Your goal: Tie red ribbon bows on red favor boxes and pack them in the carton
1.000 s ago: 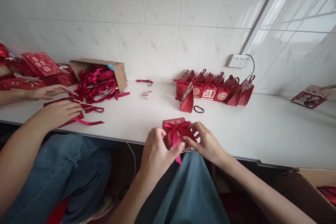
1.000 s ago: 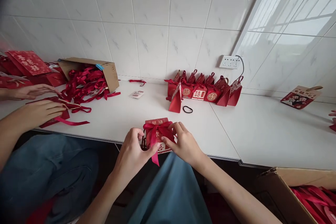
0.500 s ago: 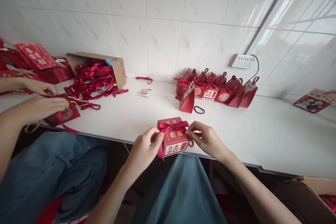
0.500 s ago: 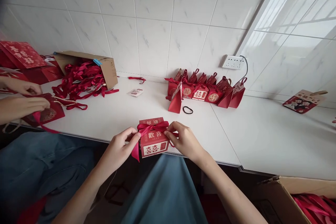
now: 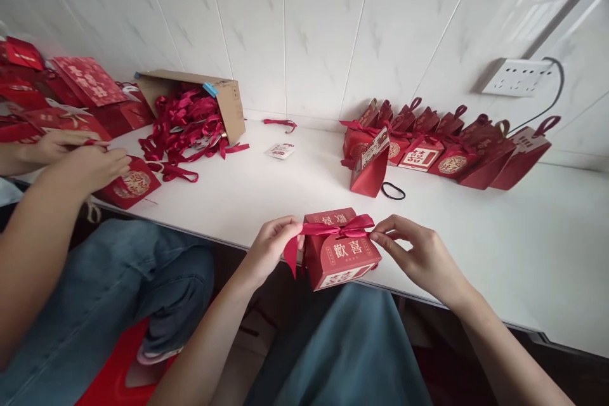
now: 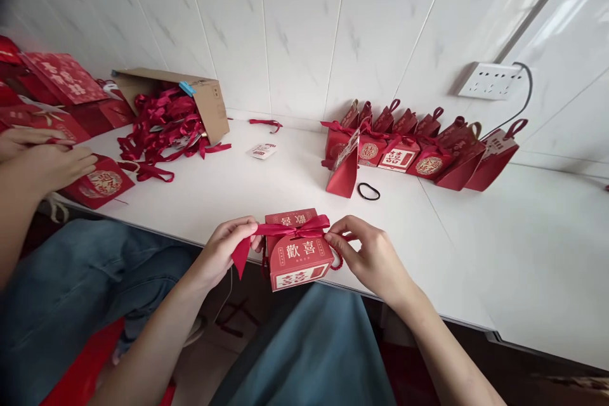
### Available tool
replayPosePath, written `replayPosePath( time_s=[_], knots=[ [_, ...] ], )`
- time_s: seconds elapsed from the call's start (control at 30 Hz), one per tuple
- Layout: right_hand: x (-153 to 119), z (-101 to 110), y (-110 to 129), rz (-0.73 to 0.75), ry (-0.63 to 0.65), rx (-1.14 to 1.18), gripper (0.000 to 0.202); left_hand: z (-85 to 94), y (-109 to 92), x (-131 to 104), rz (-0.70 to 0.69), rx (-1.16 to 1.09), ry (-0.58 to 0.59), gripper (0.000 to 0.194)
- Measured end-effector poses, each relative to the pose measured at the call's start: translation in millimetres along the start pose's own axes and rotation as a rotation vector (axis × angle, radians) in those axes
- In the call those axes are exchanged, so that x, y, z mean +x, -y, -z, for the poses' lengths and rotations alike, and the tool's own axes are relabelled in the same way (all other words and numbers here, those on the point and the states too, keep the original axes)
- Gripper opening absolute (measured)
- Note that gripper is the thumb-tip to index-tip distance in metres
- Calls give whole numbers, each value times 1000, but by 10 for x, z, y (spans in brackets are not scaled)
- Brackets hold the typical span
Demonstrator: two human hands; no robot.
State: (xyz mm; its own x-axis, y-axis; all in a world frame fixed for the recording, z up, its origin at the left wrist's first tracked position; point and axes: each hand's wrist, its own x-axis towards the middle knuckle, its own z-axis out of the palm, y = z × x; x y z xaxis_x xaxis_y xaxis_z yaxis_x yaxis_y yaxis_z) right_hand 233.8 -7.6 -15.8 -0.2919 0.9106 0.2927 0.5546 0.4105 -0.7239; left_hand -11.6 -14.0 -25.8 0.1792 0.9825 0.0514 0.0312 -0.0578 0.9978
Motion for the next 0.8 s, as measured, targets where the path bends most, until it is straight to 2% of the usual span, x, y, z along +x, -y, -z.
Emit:
replayPosePath(
  time_s=[0.13, 0.2, 0.27, 0.33, 0.4, 0.47, 0.5, 0.57, 0.6, 0.67, 0.7, 0.73, 0.77, 0.8],
  knots=[
    [8, 80, -61, -47, 36, 79, 30, 42, 43, 36, -23, -98, 19, 36],
    [66, 139, -142, -114, 31, 244, 33, 64, 99, 96, -8, -169, 17, 40],
    [163, 207, -248, -207, -22, 484, 44, 66, 186, 183, 16, -188, -44, 41],
    [284, 292, -350, -270, -187, 694, 53, 44, 292, 275, 11, -96, -141, 40],
    [401, 392, -413, -276, -399, 763, 54, 13, 398, 347, 6, 28, -204, 41],
    [491, 475, -400, -240, -535, 725, 55, -5, 488, 389, 17, 87, -184, 44],
    [522, 495, -360, -206, -557, 706, 54, -5, 526, 401, 21, 93, -149, 46],
    [552, 464, -216, -92, -459, 709, 52, 15, 588, 417, 31, 98, -111, 50],
    [549, 413, -125, -23, -321, 715, 49, 30, 613, 425, 41, 101, -112, 51],
    [515, 256, 42, 69, 86, 626, 40, 60, 647, 447, 51, 103, -132, 52],
    [488, 162, 94, 76, 202, 512, 35, 72, 657, 460, 45, 101, -141, 52],
    [460, 66, 112, 90, 195, 383, 33, 81, 662, 474, 33, 100, -147, 52],
    [435, -29, 91, 109, 81, 253, 31, 85, 663, 487, 18, 103, -155, 51],
    [414, -119, 31, 134, -111, 139, 29, 86, 661, 499, 0, 108, -165, 49]
  ],
)
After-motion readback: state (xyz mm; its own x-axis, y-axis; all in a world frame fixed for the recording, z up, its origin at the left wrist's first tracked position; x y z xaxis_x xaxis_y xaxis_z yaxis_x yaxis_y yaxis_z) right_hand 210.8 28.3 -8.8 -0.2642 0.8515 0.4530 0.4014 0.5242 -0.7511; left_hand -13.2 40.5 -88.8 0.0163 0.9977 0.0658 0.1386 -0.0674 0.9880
